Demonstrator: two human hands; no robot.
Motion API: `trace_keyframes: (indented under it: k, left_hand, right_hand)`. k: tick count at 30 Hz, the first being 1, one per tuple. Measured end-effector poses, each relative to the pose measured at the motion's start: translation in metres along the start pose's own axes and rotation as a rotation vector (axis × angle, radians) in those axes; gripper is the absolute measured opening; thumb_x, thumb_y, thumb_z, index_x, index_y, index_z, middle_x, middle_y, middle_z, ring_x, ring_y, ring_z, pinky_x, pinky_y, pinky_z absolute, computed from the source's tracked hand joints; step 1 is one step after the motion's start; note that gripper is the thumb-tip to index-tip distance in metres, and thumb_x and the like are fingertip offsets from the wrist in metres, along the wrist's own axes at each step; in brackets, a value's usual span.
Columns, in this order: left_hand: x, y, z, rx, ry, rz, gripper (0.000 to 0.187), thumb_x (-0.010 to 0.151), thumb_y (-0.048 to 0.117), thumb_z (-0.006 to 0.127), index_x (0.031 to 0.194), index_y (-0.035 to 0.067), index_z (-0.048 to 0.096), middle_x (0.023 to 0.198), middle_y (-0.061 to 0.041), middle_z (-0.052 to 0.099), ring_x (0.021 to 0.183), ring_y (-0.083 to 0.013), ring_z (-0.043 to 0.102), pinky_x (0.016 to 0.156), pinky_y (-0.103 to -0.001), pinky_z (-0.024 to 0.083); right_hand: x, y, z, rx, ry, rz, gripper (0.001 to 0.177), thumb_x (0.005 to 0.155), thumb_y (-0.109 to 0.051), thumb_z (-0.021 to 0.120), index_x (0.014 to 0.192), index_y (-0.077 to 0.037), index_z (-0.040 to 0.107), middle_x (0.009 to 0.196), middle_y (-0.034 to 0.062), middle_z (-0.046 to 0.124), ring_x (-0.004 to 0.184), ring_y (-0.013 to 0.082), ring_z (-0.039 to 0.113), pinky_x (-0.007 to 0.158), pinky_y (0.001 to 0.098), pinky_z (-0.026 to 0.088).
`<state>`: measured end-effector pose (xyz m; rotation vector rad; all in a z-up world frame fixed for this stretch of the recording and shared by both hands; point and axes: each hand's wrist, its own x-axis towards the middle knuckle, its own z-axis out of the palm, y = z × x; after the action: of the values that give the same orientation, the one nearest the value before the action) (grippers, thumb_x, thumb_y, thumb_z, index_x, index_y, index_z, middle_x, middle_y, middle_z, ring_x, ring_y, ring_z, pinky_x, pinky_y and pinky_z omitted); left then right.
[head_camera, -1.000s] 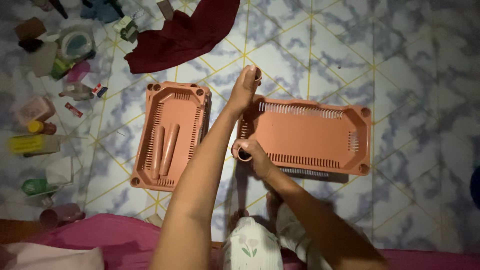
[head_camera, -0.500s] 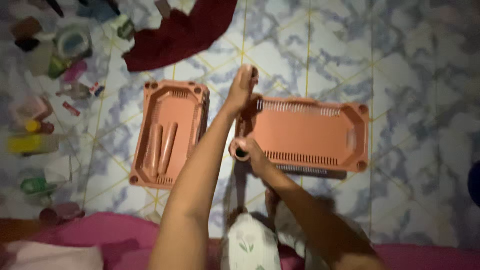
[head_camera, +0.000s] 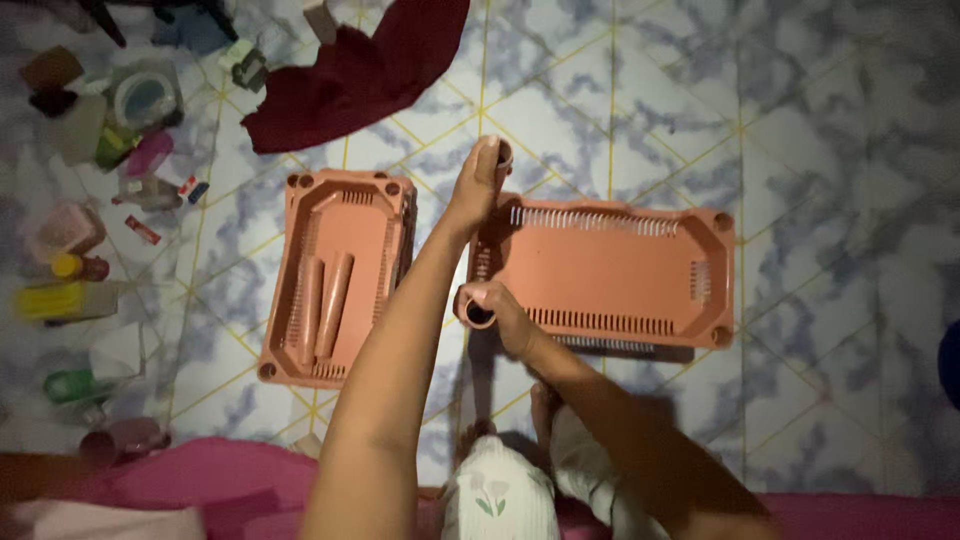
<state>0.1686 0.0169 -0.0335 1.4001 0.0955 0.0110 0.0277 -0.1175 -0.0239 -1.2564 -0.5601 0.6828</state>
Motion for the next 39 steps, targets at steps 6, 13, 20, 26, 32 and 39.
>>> trace_keyframes:
  k: [6, 13, 20, 26, 32, 39]
  left_hand:
    - [-0.004, 0.006, 0.006, -0.156, 0.047, -0.163, 0.043, 0.095, 0.058, 0.043, 0.099, 0.017, 0.054, 0.085, 0.002, 0.051, 0.079, -0.0116, 0.052, 0.062, -0.036, 0.058]
    - [-0.005, 0.008, 0.002, -0.085, 0.022, -0.113, 0.050, 0.101, 0.062, 0.041, 0.097, 0.013, 0.051, 0.084, 0.001, 0.046, 0.076, -0.0117, 0.047, 0.064, -0.034, 0.054]
    - [-0.004, 0.004, 0.002, 0.002, 0.042, 0.006, 0.053, 0.107, 0.062, 0.040, 0.099, 0.011, 0.054, 0.087, -0.002, 0.048, 0.079, -0.0138, 0.046, 0.068, -0.033, 0.050]
    - [-0.013, -0.002, 0.005, -0.082, 0.050, -0.075, 0.050, 0.100, 0.062, 0.040, 0.100, 0.014, 0.053, 0.091, 0.000, 0.051, 0.084, -0.0130, 0.053, 0.066, -0.036, 0.058]
    - [-0.010, 0.016, 0.005, -0.123, 0.065, -0.175, 0.055, 0.096, 0.068, 0.041, 0.111, 0.017, 0.051, 0.101, -0.003, 0.053, 0.087, -0.0182, 0.057, 0.068, -0.037, 0.059]
    - [-0.086, -0.070, -0.070, 0.154, 0.419, 0.250, 0.054, 0.117, 0.054, 0.046, 0.134, 0.004, 0.058, 0.128, -0.013, 0.063, 0.120, -0.0215, 0.060, 0.107, -0.036, 0.046]
  right_hand:
    - [0.000, 0.003, 0.000, -0.011, 0.018, 0.063, 0.063, 0.094, -0.060, 0.041, 0.075, -0.003, 0.058, 0.071, 0.0039, 0.055, 0.068, 0.0133, 0.047, 0.063, 0.0307, 0.037]
    - [0.002, 0.003, 0.002, 0.004, 0.035, 0.030, 0.061, 0.095, -0.058, 0.040, 0.074, -0.003, 0.056, 0.072, 0.0052, 0.056, 0.071, 0.0151, 0.051, 0.068, 0.0310, 0.040]
    - [0.000, 0.004, 0.004, 0.015, 0.044, 0.031, 0.061, 0.095, -0.057, 0.040, 0.074, -0.002, 0.057, 0.072, 0.0051, 0.056, 0.069, 0.0146, 0.049, 0.065, 0.0309, 0.037]
    - [-0.010, 0.032, 0.003, 0.022, 0.204, 0.059, 0.052, 0.098, -0.048, 0.043, 0.087, -0.001, 0.061, 0.084, 0.0057, 0.062, 0.080, 0.0144, 0.054, 0.077, 0.0299, 0.042]
    - [-0.001, 0.027, 0.001, 0.066, 0.101, 0.010, 0.052, 0.099, -0.047, 0.045, 0.079, -0.002, 0.061, 0.073, 0.0025, 0.059, 0.069, 0.0130, 0.052, 0.064, 0.0290, 0.040]
    - [-0.013, -0.043, 0.002, -0.114, 0.150, 0.129, 0.036, 0.095, -0.035, 0.056, 0.111, -0.003, 0.062, 0.117, 0.0098, 0.059, 0.107, 0.0201, 0.061, 0.083, 0.0320, 0.056]
